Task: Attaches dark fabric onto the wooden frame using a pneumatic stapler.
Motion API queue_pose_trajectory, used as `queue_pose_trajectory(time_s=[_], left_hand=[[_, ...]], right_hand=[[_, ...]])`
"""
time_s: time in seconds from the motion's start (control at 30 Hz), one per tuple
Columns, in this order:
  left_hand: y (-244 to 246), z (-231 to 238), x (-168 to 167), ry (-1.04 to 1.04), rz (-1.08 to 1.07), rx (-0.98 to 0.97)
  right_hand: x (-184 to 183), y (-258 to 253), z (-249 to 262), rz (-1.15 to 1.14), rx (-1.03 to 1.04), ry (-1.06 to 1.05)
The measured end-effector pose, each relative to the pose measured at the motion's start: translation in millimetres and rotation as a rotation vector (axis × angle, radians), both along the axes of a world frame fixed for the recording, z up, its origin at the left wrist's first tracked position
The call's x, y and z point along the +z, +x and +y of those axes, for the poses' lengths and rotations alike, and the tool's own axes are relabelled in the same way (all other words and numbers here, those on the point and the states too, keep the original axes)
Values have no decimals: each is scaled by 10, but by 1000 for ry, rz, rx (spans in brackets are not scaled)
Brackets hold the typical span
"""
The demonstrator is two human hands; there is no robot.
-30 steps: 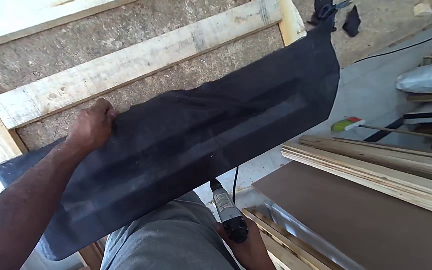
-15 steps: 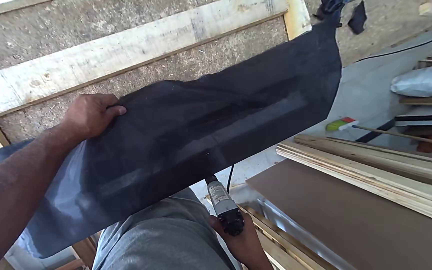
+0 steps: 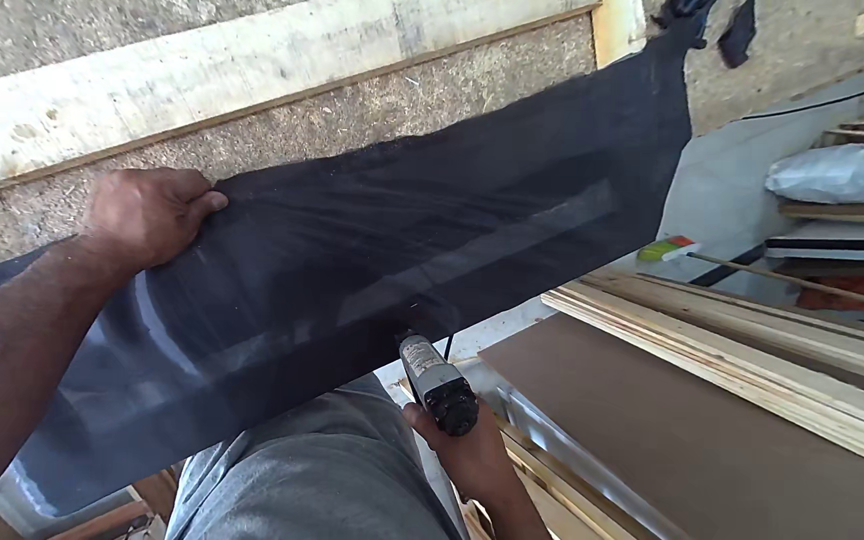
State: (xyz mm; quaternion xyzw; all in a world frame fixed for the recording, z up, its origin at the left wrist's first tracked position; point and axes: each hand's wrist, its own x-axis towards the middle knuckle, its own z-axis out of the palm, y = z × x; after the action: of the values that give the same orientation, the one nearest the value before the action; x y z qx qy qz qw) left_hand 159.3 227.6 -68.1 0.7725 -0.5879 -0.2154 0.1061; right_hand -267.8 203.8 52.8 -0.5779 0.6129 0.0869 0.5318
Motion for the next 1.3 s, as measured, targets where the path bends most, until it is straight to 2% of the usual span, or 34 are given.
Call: queue_pose_trajectory(time_s=[0.2, 0.6, 1.3], left_hand=[[-18, 10, -24, -10, -39, 14], [-15, 24, -55, -54, -50, 6], [30, 6, -45, -21, -28, -31]], right_hand=[[-88, -7, -56, -78, -70, -21], [-141, 103, -43, -94, -105, 43], [-73, 668, 563, -59, 111, 54]])
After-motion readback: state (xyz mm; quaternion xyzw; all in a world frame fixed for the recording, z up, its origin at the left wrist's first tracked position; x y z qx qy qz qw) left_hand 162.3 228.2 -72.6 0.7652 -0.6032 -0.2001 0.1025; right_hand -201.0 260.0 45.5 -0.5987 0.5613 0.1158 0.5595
